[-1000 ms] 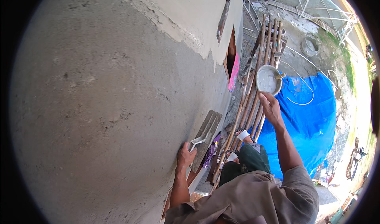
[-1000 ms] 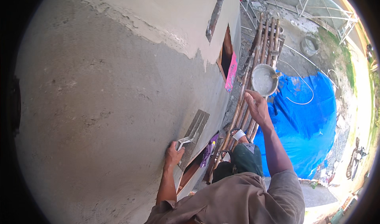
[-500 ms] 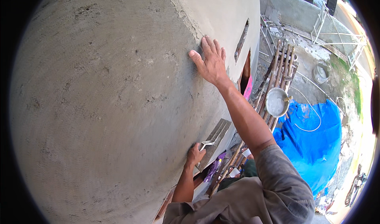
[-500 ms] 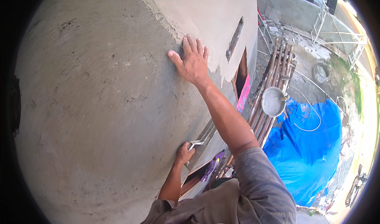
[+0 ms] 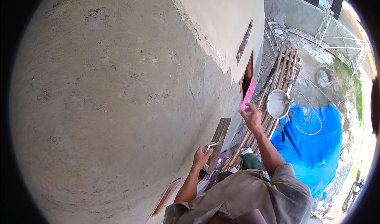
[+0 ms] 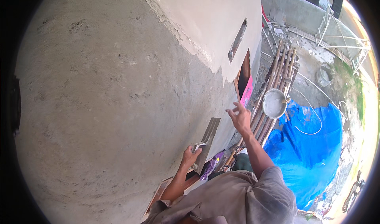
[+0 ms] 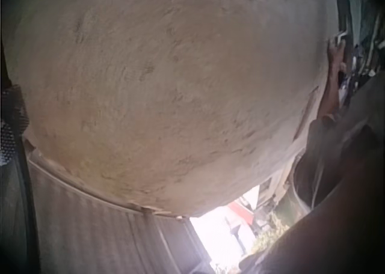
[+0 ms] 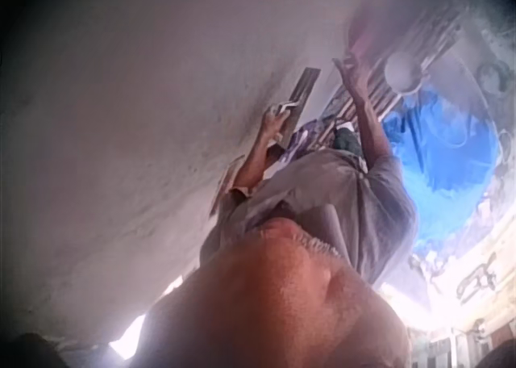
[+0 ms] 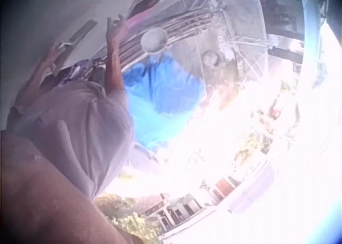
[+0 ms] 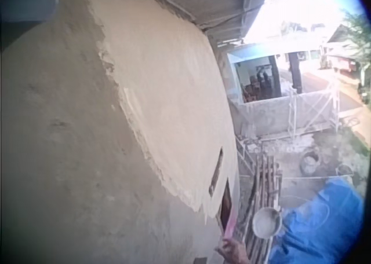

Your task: The person scoops wet plaster from a bowl with a trowel and applies it to an exterior wall, smoothing the surface with a flat trowel. The person repeatedly transfers plaster from the bowl to the wall and levels the applied material.

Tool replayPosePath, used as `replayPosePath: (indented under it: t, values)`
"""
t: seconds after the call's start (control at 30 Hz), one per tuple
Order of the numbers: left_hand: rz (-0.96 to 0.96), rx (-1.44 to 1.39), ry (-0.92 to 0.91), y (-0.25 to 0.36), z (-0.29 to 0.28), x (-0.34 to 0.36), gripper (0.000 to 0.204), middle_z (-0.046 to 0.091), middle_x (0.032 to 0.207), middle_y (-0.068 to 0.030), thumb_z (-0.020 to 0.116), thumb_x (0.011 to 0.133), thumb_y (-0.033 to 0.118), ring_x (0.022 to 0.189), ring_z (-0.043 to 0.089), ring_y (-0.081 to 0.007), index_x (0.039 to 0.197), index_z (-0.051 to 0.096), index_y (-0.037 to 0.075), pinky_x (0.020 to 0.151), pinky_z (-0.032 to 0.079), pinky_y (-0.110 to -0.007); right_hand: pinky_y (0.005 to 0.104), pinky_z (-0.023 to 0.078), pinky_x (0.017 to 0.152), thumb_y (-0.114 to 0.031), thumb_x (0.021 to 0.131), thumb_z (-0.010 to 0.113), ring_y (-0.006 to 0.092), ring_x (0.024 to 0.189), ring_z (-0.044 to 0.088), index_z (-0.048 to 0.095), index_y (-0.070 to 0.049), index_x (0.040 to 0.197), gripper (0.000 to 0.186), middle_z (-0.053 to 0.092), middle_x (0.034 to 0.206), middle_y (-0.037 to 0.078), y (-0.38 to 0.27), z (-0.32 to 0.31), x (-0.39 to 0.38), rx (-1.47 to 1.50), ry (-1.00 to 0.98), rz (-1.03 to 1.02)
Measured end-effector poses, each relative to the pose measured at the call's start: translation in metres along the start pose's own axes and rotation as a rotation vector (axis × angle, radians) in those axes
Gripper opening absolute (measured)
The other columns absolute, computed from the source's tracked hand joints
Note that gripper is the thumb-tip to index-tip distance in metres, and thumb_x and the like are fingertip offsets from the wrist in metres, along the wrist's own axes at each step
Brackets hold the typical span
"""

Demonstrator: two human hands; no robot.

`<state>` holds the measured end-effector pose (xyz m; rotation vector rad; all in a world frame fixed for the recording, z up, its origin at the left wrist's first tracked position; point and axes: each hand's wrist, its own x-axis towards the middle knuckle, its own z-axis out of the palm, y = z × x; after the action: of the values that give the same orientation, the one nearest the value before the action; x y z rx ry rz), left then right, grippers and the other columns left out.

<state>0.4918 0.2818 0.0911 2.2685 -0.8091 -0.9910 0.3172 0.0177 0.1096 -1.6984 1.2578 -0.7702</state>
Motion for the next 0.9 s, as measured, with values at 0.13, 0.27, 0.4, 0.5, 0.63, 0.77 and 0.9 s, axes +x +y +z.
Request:
replayPosePath:
  t: [0.13,0.27,0.4,0.5,0.63,0.77,0.9]
  values:
    - [-0.048,-0.152,-0.187,0.033,0.018,-0.006,0.053,0.065,0.089,-0.0197,0.072,0.080,0.036,0.080,0.066,-0.0302,0.108,0.050,-0.004,0.070,0.051,-0.040,0.0366,0.050,0.071,-0.052,0.084,0.064,0.0227,0.076,0.065,0.068,0.003,0.093,0.056,0.067,0.079,0.014,0.021,-0.037,-0.036,0.066,-0.234,0.264]
    - [0.485,0.191,0.058,0.093,0.050,0.002,0.050,0.063,0.085,-0.0200,0.073,0.080,0.029,0.072,0.065,-0.0335,0.110,0.047,-0.001,0.061,0.051,-0.042,0.0374,0.051,0.078,-0.052,0.088,0.057,0.0249,0.086,0.066,0.055,0.011,0.119,0.069,0.065,0.094,0.021,-0.010,-0.024,-0.066,0.350,-0.521,0.456]
    - [0.695,0.429,0.165,0.125,0.070,0.030,0.051,0.063,0.090,-0.0199,0.075,0.078,0.021,0.080,0.065,-0.0358,0.115,0.046,0.001,0.065,0.050,-0.043,0.0343,0.050,0.080,-0.032,0.088,0.061,0.0223,0.091,0.064,0.044,0.010,0.131,0.062,0.064,0.099,0.018,-0.038,-0.004,-0.060,0.669,-0.284,0.444]
    - [0.764,0.480,0.138,0.158,0.058,0.045,0.057,0.063,0.103,-0.0211,0.076,0.076,0.017,0.091,0.064,-0.0347,0.122,0.045,0.001,0.073,0.051,-0.042,0.0289,0.050,0.070,-0.018,0.086,0.059,0.0161,0.080,0.062,0.045,0.008,0.132,0.054,0.063,0.089,0.010,-0.036,0.018,-0.031,0.649,-0.032,0.248]
    - [1.178,0.403,0.259,0.213,-0.005,0.004,0.057,0.058,0.116,-0.0201,0.075,0.078,0.016,0.104,0.061,-0.0333,0.124,0.046,0.001,0.084,0.050,-0.039,0.0269,0.038,0.049,-0.016,0.085,0.054,0.0088,0.052,0.046,0.053,0.003,0.126,0.045,0.053,0.071,0.001,-0.024,0.011,0.037,0.984,0.013,0.322]
    - [1.082,0.745,1.093,0.189,-0.144,-0.066,0.041,0.044,0.135,-0.0220,0.056,0.092,0.030,0.129,0.041,-0.0372,0.120,0.047,0.001,0.108,0.032,-0.056,0.0250,0.032,0.044,-0.042,0.091,0.057,0.0075,0.048,0.041,0.062,0.003,0.107,0.049,0.046,0.061,-0.001,-0.002,0.036,0.108,1.043,0.045,0.428]
    - [0.841,1.185,1.796,0.180,-0.264,-0.159,0.049,0.042,0.139,-0.0215,0.047,0.099,0.030,0.132,0.038,-0.0358,0.134,0.038,-0.003,0.108,0.035,-0.051,0.0256,0.031,0.044,-0.057,0.089,0.057,0.0074,0.046,0.038,0.066,0.003,0.091,0.060,0.042,0.056,-0.003,0.031,0.082,0.174,0.903,0.079,0.330]
